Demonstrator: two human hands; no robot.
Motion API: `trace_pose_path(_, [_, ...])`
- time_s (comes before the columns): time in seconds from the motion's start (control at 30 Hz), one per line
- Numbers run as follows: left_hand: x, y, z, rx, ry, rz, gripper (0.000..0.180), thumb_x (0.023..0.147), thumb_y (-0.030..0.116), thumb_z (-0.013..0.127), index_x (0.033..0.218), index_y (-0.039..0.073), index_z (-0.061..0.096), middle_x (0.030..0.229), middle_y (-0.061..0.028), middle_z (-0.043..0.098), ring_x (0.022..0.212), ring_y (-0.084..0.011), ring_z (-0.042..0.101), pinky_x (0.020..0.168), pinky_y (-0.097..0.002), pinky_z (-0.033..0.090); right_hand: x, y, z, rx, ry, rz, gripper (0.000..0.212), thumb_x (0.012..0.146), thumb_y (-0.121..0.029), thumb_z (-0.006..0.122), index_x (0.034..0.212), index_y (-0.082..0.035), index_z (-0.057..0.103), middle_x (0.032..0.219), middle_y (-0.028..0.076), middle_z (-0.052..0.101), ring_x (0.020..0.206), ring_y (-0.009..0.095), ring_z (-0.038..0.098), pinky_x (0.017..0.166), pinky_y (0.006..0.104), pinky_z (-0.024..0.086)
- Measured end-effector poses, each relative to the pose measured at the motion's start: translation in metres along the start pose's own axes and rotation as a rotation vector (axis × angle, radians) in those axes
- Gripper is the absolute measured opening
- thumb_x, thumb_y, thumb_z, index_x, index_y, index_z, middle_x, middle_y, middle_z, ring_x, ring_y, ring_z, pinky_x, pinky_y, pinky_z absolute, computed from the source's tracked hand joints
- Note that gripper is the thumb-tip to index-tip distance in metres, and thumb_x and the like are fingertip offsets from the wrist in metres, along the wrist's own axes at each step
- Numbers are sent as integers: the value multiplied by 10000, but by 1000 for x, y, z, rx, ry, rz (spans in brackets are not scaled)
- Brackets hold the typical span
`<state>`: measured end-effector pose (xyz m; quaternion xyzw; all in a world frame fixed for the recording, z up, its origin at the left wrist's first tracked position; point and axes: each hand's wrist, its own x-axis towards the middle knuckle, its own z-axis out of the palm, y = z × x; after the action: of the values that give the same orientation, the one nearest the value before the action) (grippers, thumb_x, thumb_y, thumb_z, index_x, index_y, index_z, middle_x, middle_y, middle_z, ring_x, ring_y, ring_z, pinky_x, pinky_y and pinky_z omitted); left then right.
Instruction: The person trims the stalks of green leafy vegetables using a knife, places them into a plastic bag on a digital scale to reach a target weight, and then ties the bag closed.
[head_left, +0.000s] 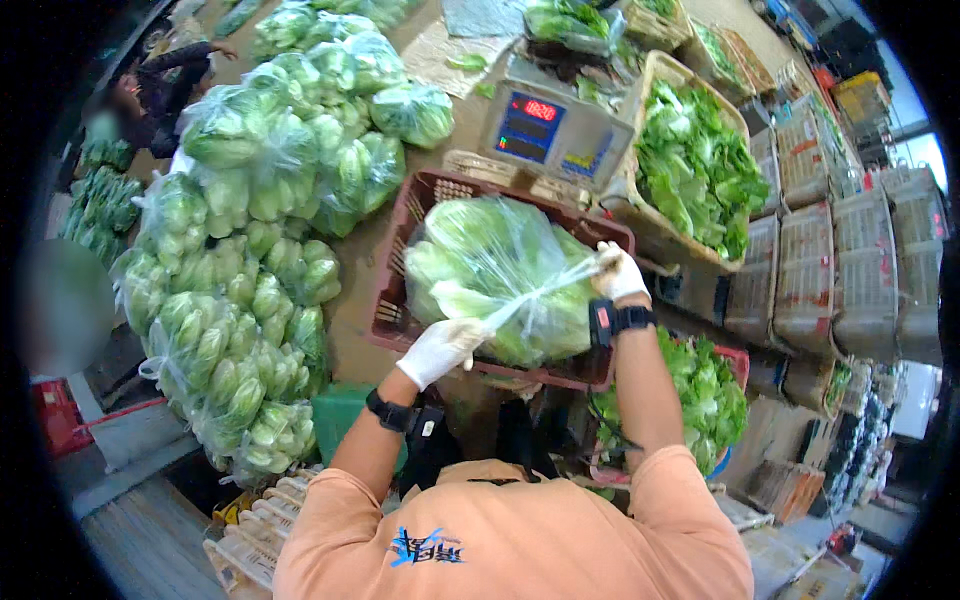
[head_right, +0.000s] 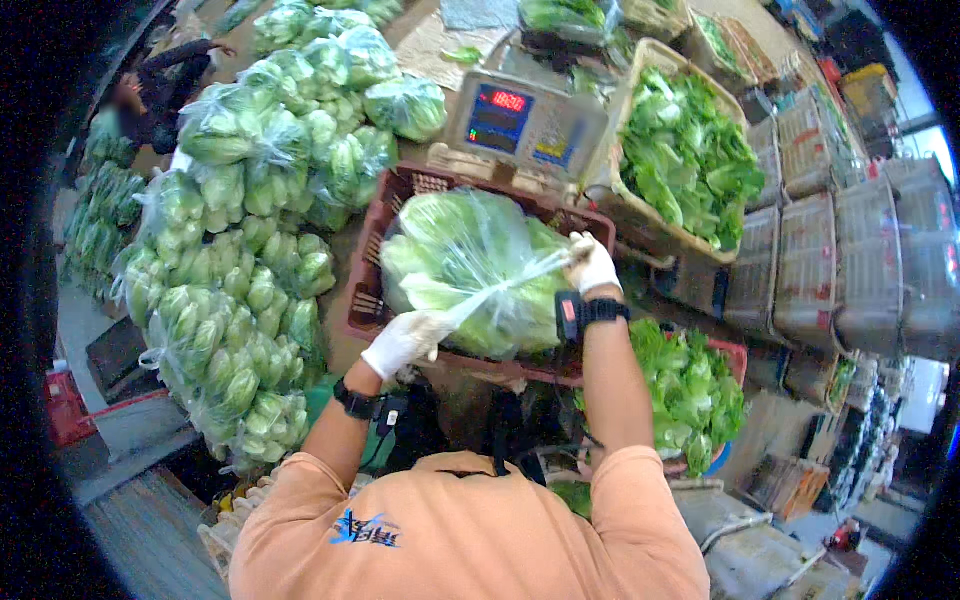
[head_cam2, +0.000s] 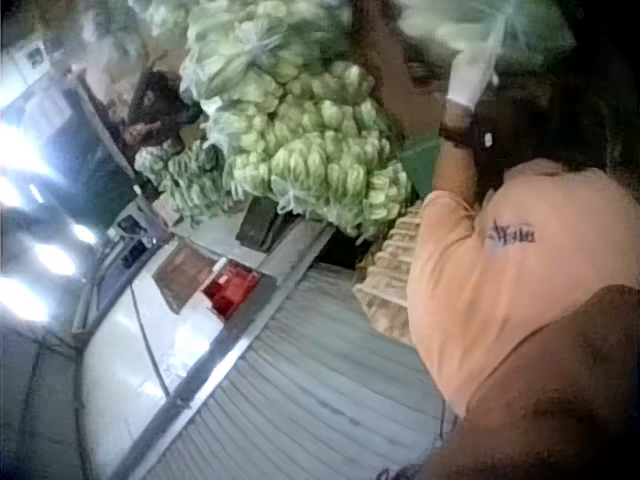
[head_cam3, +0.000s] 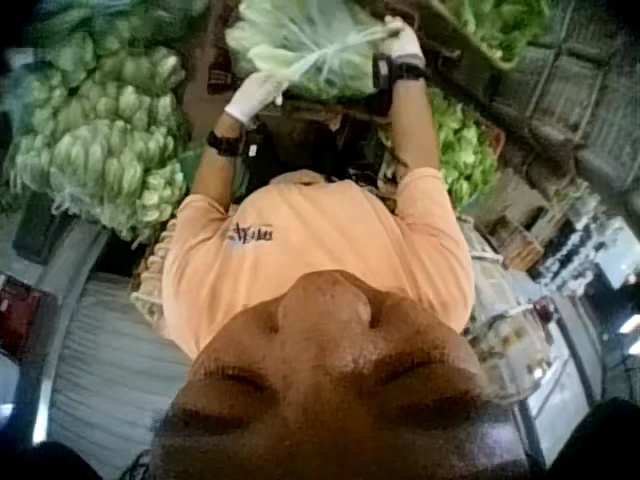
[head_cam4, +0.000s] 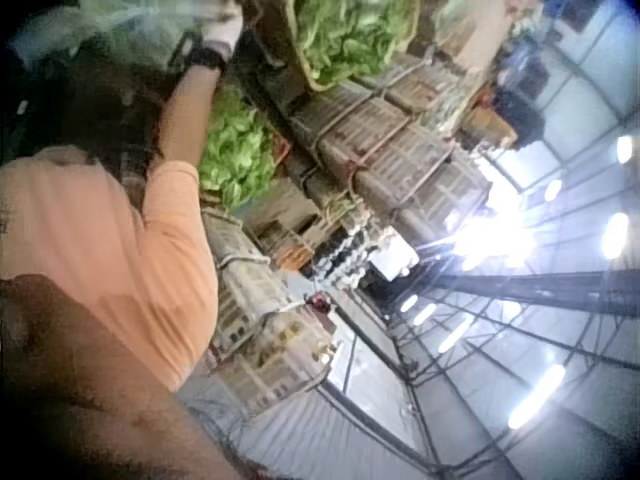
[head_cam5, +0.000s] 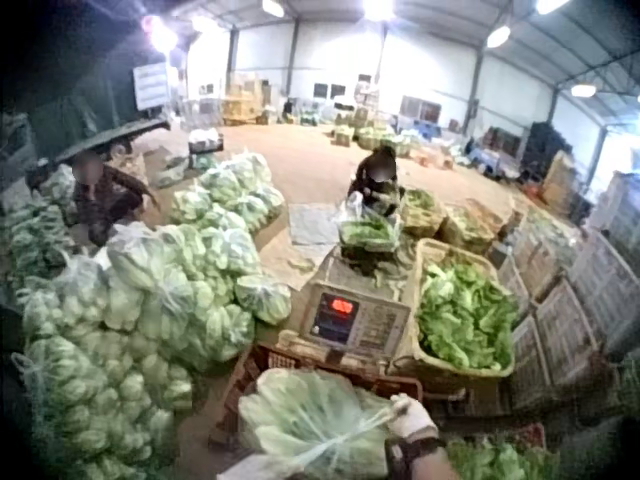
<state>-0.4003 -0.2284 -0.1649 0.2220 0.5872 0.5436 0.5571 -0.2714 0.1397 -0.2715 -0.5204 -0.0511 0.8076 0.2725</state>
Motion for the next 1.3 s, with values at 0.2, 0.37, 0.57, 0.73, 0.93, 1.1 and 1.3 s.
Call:
trace_pose_path(0.2, [29, 52, 25, 879, 91, 554, 277, 911, 311, 528, 891, 70, 661, 749, -87, 585, 704, -213, 557, 669, -349, 455, -47, -25, 22, -108, -451, 77, 96, 910, -179, 450, 850, -126, 502, 612, -17, 510, 460, 116, 460, 415, 273, 400])
trace_pose_path(0.37, [25, 37, 52, 91, -61, 172, 336, 900, 328, 539, 785, 37, 662, 622, -63, 558, 584, -198, 519, 568, -342, 422, -49, -19, 35, 175, -499, 81, 186, 880, -222, 458, 706, -157, 465, 595, 2, 474, 482, 153, 450, 439, 330, 383])
trace_pose_path(0.57, [-19, 15, 23, 589, -1, 383, 370, 906, 353, 532, 748, 28, 607, 678, -174, 577, 653, -346, 566, 587, -415, 424, 33, 58, 78, 97, -1042, 481, 162, 875, -201, 468, 875, -94, 590, 764, 22, 582, 723, 148, 561, 638, 277, 454])
trace_pose_path(0.73, [-38, 42, 2, -171, 106, 95, 308, 971, 278, 479, 825, 29, 587, 703, 28, 518, 626, -80, 418, 620, -247, 384, -76, 40, 60, 96, -991, -25, 308, 869, -130, 419, 1058, 45, 587, 905, 90, 654, 904, 187, 635, 751, 251, 509])
trace_pose_path(0.93, [17, 97, 27, -286, -121, 424, 205, 937, 125, 452, 1006, 1, 602, 975, -54, 598, 867, -139, 548, 808, -265, 448, -250, 79, 50, -440, -849, -239, 440, 861, -36, 517, 1296, -94, 481, 1222, 76, 558, 1015, 179, 587, 798, 281, 515])
trace_pose_path(1.1, [53, 130, 40, 338, -29, 623, 447, 929, 77, 458, 1371, 30, 409, 1113, -42, 590, 1007, -152, 539, 927, -307, 420, -256, 95, 55, -879, -842, -100, 435, 907, -160, 584, 1301, -56, 431, 1067, 42, 577, 854, 123, 601, 732, 261, 504])
trace_pose_path(1.3, [74, 123, 38, 88, -456, 336, 687, 913, 344, 580, 1461, 81, 261, 1203, -62, 567, 1013, -178, 544, 904, -307, 426, -252, 56, 55, -1348, -785, -399, 284, 836, -107, 583, 1097, 4, 578, 877, 26, 602, 729, 107, 560, 650, 264, 478])
